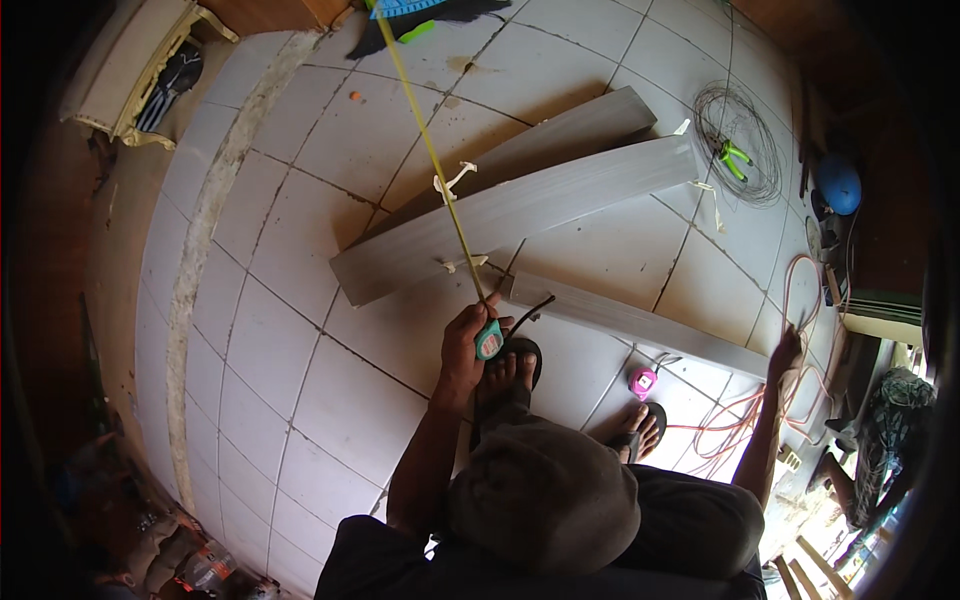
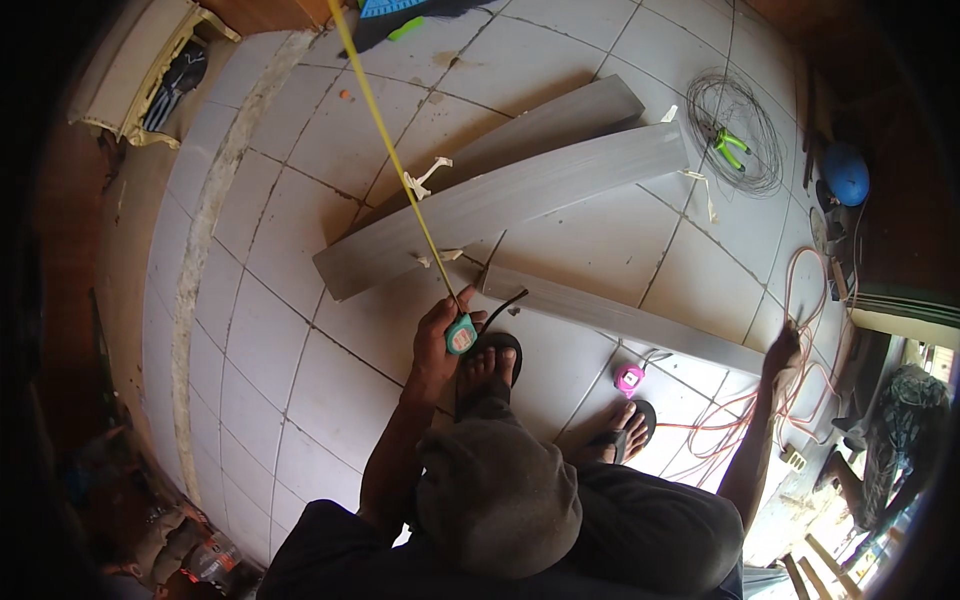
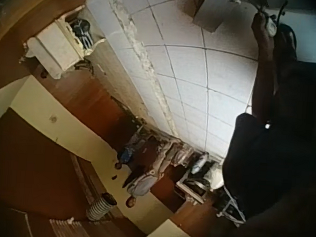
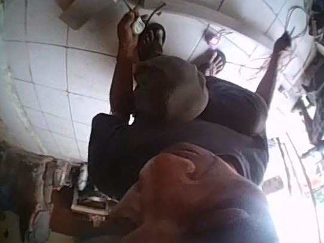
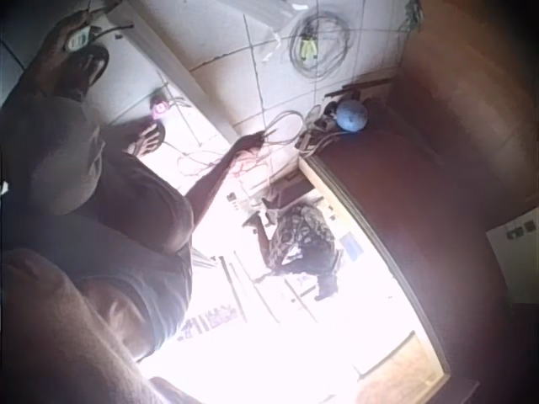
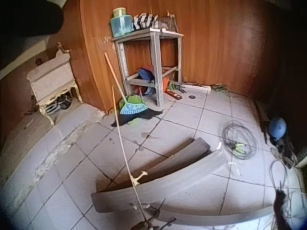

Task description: The person measures several long panels on a tiled floor using a yellow tape measure and marks specific points with a pencil.

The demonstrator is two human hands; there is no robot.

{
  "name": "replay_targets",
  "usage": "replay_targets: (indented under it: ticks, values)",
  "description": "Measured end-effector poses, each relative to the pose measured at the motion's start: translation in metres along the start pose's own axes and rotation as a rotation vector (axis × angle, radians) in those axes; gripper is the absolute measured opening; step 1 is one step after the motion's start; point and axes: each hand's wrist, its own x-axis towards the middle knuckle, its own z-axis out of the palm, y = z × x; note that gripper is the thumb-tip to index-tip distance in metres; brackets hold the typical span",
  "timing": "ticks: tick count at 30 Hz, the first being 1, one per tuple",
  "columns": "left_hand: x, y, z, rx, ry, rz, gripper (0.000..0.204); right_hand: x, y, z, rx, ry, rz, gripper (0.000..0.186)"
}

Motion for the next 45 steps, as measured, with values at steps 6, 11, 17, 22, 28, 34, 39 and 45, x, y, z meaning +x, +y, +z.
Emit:
replay_targets:
  ticks: [6, 11, 17, 22, 28, 34, 39, 45]
  values:
    - [-0.03, 0.031, -0.053, 0.182, 0.264, 0.152, 0.024, 0.106, -0.282, -0.122, 0.536, -0.5, 0.004, 0.035]
    - [-0.045, 0.047, -0.076, 0.321, 0.344, 0.203, 0.025, 0.098, -0.315, -0.129, 0.808, -0.711, -0.27, 0.065]
    - [-0.054, 0.049, -0.084, 0.468, 0.394, 0.203, 0.025, 0.082, -0.329, -0.128, 0.775, -0.851, -0.291, 0.08]
    - [-0.045, 0.045, -0.08, 0.515, 0.344, 0.179, 0.025, 0.07, -0.329, -0.122, 0.716, -0.847, -0.31, 0.074]
    - [-0.033, 0.045, -0.056, 0.539, 0.293, 0.179, 0.027, 0.056, -0.332, -0.123, 0.672, -0.713, -0.318, 0.063]
    - [-0.031, 0.043, -0.052, 0.593, 0.279, 0.177, 0.027, 0.048, -0.335, -0.124, 0.703, -0.533, -0.329, 0.055]
    - [-0.034, 0.039, -0.045, 0.653, 0.236, 0.204, 0.026, 0.05, -0.332, -0.118, 0.704, -0.686, -0.317, 0.054]
    - [-0.039, 0.047, -0.03, 0.729, 0.226, 0.176, 0.028, 0.08, -0.339, -0.11, 0.718, -0.71, -0.427, 0.055]
